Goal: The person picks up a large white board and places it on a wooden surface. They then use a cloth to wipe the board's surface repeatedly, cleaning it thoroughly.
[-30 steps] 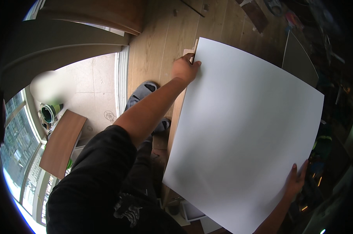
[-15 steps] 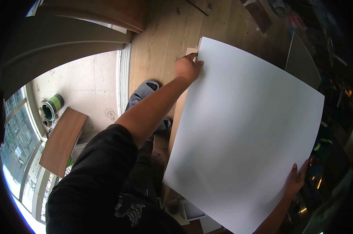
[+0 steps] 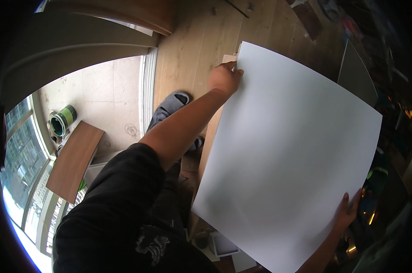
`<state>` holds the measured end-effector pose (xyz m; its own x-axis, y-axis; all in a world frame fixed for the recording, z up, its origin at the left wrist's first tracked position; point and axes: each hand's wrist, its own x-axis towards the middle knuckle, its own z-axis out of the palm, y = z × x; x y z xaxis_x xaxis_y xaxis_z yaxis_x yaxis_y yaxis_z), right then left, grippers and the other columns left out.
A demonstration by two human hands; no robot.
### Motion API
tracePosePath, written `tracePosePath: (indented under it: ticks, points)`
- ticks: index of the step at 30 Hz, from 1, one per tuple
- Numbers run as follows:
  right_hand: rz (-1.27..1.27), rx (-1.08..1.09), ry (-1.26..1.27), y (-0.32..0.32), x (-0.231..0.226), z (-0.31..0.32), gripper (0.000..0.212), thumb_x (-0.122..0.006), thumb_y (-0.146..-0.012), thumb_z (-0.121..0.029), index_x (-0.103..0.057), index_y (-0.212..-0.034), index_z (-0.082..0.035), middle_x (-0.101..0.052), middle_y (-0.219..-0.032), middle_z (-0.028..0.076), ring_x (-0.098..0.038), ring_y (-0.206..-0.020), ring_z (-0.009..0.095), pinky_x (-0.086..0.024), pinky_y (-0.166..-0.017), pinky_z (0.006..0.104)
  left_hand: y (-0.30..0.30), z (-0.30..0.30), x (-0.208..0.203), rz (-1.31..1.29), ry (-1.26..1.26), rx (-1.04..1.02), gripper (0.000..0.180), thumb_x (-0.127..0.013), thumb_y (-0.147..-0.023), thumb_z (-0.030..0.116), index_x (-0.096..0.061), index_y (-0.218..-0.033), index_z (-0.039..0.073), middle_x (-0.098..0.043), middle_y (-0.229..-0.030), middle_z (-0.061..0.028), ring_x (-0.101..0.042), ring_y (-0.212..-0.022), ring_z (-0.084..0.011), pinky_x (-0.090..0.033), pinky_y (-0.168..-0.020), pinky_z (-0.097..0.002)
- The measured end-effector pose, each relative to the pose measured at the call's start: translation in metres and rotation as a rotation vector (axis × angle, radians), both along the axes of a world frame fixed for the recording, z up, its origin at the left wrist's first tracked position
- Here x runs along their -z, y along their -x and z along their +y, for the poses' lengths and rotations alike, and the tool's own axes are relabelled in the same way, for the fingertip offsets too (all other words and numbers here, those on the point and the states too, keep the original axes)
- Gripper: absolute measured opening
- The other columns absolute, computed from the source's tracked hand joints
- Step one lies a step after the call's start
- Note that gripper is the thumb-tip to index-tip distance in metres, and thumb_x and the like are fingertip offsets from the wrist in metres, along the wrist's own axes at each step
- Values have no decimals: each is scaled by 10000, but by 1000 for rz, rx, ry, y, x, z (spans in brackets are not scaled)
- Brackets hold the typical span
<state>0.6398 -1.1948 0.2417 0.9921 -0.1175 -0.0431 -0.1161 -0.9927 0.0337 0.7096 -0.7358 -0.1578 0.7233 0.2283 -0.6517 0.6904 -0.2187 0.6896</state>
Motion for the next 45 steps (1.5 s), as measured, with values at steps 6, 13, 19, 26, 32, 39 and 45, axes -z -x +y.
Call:
tracePosePath:
  ticks: [6, 13, 19, 26, 32, 39, 45]
  points:
    - [40, 4, 41, -3, -2, 1, 589, -660, -990, -161, -429, -1499, 24, -430, -1566, 181, -385, -1465, 262, -279, -1201, 362, 2, -2, 4, -40, -12, -27, 293, -635, -952, 309, -662, -1110, 63, -706, -1064, -174, -681, -994, -354, -546, -858, -445]
    - [58, 41, 21, -4, -3, -1, 589, -663, -991, -182, -438, -1496, 20, -456, -1547, 182, -410, -1446, 262, -299, -1186, 357, 2, -3, 3, -34, -11, -34, 267, -637, -951, 300, -665, -1052, 54, -699, -1057, -173, -675, -989, -359, -542, -850, -450]
    - [46, 66, -31, -4, 0, 6, 583, -662, -989, -178, -446, -1498, 9, -473, -1538, 172, -448, -1410, 244, -329, -1163, 346, 2, -3, 2, -32, -27, -41, 257, -642, -951, 306, -669, -1037, 65, -692, -1062, -164, -677, -985, -354, -542, -853, -449]
    - [41, 58, 4, -4, -2, 5, 578, -665, -986, -182, -458, -1497, -9, -498, -1520, 166, -473, -1385, 232, -344, -1150, 339, 4, -6, 0, -60, -40, -68, 257, -646, -947, 288, -667, -1054, 55, -668, -1128, -155, -672, -998, -349, -548, -859, -446]
    - [58, 53, 36, -7, -1, 7, 584, -660, -988, -198, -453, -1504, -18, -491, -1525, 168, -468, -1391, 239, -332, -1158, 344, 5, -8, 4, -96, -70, -85, 277, -667, -930, 279, -696, -1114, 74, -646, -1152, -127, -666, -1006, -325, -550, -867, -432]
    - [67, 80, -7, -8, 0, 9, 591, -653, -991, -214, -445, -1508, -17, -482, -1531, 170, -457, -1404, 248, -318, -1170, 350, 3, -3, 0, -56, -50, -9, 265, -645, -945, 273, -671, -1080, 46, -647, -1153, -153, -663, -1027, -335, -548, -874, -436]
    - [84, 81, 39, -6, -1, 4, 600, -652, -994, -220, -434, -1514, -17, -472, -1537, 175, -446, -1412, 249, -311, -1175, 349, 3, -3, 2, -54, -50, -74, 308, -675, -931, 286, -675, -1098, 27, -664, -1155, -166, -672, -1030, -324, -552, -883, -404]
